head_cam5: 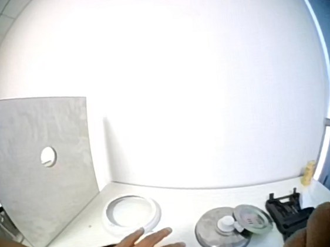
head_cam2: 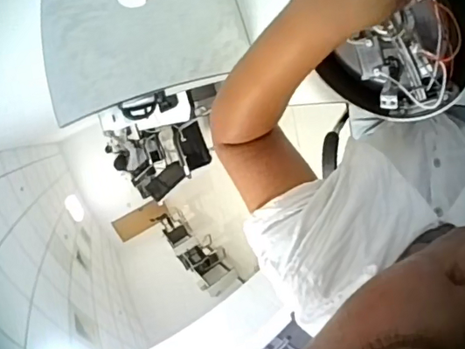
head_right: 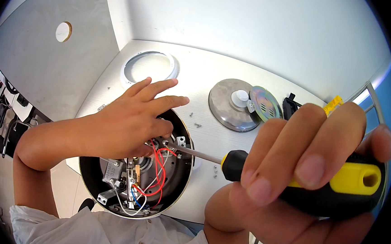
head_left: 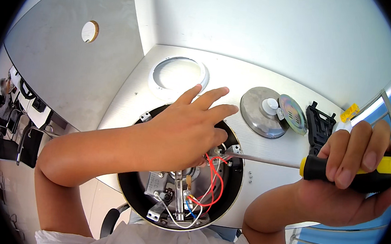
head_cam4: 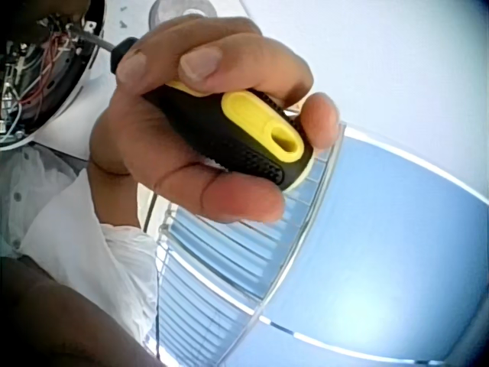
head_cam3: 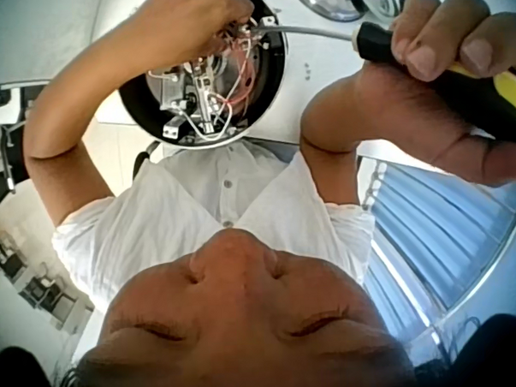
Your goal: The person uses a screwdriver to tighten screws on a circular electronic device with exposed wiring. They repeatedly adjust wires and secure components inside the device's housing.
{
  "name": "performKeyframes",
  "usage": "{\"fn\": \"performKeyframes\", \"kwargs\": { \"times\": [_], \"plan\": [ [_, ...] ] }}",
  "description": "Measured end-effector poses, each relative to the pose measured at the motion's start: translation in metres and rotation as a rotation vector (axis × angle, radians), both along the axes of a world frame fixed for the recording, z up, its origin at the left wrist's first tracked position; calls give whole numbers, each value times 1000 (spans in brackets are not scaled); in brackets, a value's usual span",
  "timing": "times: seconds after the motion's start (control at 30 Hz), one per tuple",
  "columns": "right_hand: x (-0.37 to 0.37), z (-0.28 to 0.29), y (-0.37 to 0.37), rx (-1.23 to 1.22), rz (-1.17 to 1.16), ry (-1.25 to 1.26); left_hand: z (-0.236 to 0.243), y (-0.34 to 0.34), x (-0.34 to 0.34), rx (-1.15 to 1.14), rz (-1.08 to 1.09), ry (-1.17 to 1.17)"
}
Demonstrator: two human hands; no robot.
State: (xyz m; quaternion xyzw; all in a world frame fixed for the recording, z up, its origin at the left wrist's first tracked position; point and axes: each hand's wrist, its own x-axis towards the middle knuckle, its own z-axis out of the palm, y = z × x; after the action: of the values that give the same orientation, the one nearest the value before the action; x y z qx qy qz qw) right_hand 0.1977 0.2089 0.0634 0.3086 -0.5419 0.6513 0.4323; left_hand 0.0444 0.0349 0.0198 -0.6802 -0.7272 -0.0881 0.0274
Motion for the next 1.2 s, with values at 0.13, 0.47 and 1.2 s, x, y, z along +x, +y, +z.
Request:
{"fn": "performKeyframes", "kwargs": {
  "times": [0.13, 0.47, 1.2],
  "plan": [
    [-6, -4, 5, -10, -4, 33, -3, 0, 0, 22, 31, 9],
    [-13, -7, 3, -55, 18, 72, -4, -1, -1, 29, 28, -24],
    [-21, -11, 7, -25, 69, 53, -5, -1, -3, 34, -1, -87]
  ]
}}
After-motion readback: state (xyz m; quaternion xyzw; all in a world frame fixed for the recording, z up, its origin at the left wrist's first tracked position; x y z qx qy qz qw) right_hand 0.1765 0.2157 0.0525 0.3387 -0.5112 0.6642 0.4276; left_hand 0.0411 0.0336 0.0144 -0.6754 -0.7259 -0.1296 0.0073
